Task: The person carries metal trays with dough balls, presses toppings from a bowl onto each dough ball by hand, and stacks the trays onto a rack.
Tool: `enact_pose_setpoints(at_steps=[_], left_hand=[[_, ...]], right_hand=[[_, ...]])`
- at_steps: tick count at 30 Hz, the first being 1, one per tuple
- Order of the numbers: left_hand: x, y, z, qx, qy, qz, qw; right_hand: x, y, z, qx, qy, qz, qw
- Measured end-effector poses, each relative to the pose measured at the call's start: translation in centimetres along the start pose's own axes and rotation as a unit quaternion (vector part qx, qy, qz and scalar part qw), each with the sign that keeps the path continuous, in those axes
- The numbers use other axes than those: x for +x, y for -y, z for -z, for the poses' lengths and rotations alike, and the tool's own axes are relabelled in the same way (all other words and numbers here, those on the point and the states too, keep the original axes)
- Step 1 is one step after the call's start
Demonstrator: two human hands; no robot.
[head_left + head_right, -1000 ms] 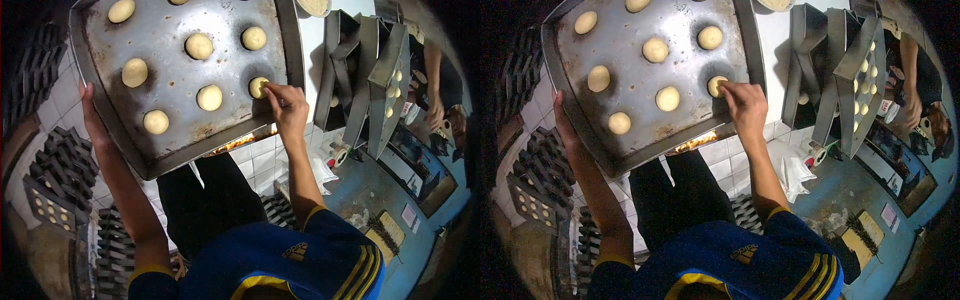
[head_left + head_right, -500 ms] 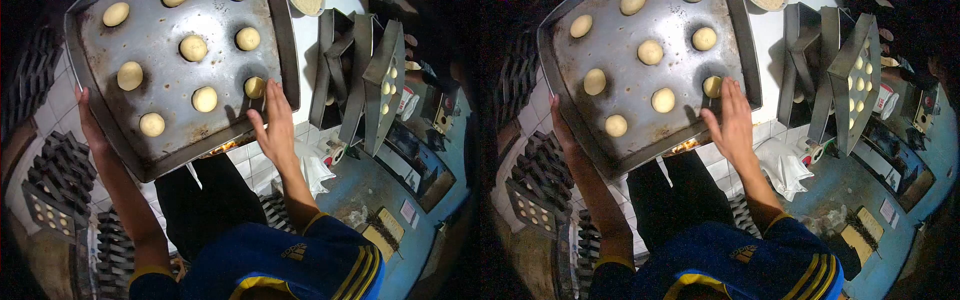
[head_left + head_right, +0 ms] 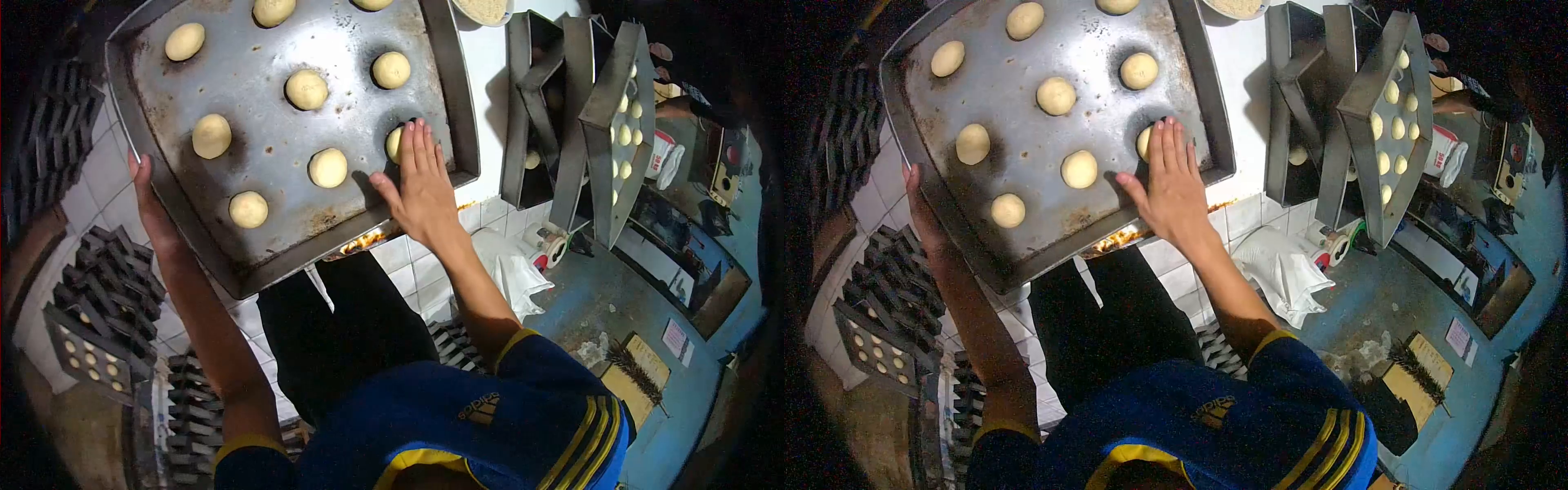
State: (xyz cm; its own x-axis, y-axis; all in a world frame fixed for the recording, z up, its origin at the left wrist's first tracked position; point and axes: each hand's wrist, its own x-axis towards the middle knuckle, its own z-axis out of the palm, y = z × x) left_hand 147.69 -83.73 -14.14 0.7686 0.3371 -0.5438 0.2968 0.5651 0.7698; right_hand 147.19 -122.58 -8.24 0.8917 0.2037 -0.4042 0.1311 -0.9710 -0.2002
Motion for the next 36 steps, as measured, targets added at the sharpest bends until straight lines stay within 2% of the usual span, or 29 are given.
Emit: enact_pose_setpoints(at_steps=[2,3,4,6,8,12,15,16,18,20,21,23,25,26,28,30,31,34,36], left_hand=[[-0.7,-0.4,-0.5,0.009,-0.02,-0.006,1.0],[-1.2,-0.3,-0.7,0.016,-0.039,-0.008,0.999],[-1.3,0.3,0.5,0.019,-0.034,-0.014,0.999],[-2.0,1.8,4.0,0.032,0.01,0.066,0.997],[-4.0,2.4,4.9,0.073,0.021,0.128,0.989],[-5.7,4.5,5.8,0.133,0.067,0.082,0.985],[-5.9,8.7,8.6,0.032,0.03,0.065,0.997],[-7.0,10.4,10.1,-0.018,0.087,-0.009,0.996],[-9.0,9.6,10.9,-0.054,0.149,-0.169,0.973],[-9.8,8.0,9.4,0.019,0.028,-0.115,0.993],[-9.3,6.9,9.2,0.053,-0.106,0.033,0.992],[-11.4,3.7,8.0,0.023,-0.122,0.04,0.991],[-14.1,3.5,10.6,-0.039,-0.15,0.003,0.988],[-15.6,3.9,11.4,-0.091,-0.136,-0.009,0.986],[-22.0,4.6,14.6,-0.14,-0.191,-0.08,0.968],[-24.4,9.4,20.8,-0.238,-0.31,-0.142,0.91],[-24.9,10.7,23.2,-0.247,-0.319,-0.158,0.901],[-28.6,12.5,32.8,-0.332,-0.237,-0.156,0.899],[-27.8,10.5,39.0,-0.249,-0.346,-0.147,0.892]], right_hand=[[0.2,-0.7,1.3,0.15,0.021,-0.026,0.988],[-0.3,-0.9,2.5,0.205,-0.033,-0.022,0.978],[-1.0,-1.1,3.7,0.208,-0.104,-0.011,0.973],[-2.8,-2.4,5.4,0.23,-0.176,-0.021,0.957],[-5.3,-2.8,7.9,0.297,-0.196,-0.045,0.933],[-8.8,-5.1,8.8,0.286,-0.236,-0.051,0.927],[-10.5,-5.4,10.4,0.285,-0.255,-0.058,0.922],[-10.6,-5.8,10.9,0.274,-0.259,-0.059,0.924],[-10.2,-6.2,12.2,0.303,-0.278,-0.03,0.911],[-8.3,-7.4,14.0,0.294,-0.279,0.006,0.914],[-6.6,-8.3,14.7,0.308,-0.278,0.013,0.91],[-1.1,-10.7,16.2,0.279,-0.283,0.033,0.917],[1.4,-8.9,18.1,0.251,-0.292,0.044,0.922],[3.5,-8.5,18.5,0.292,-0.285,0.102,0.907],[3.8,-4.3,18.9,0.308,-0.256,0.106,0.91],[5.5,-0.6,19.0,0.272,-0.226,0.148,0.923],[7.1,0.8,18.9,0.289,-0.218,0.17,0.917],[8.6,9.7,15.9,0.29,-0.187,0.236,0.908],[8.6,16.7,13.6,0.299,-0.13,0.258,0.909]])
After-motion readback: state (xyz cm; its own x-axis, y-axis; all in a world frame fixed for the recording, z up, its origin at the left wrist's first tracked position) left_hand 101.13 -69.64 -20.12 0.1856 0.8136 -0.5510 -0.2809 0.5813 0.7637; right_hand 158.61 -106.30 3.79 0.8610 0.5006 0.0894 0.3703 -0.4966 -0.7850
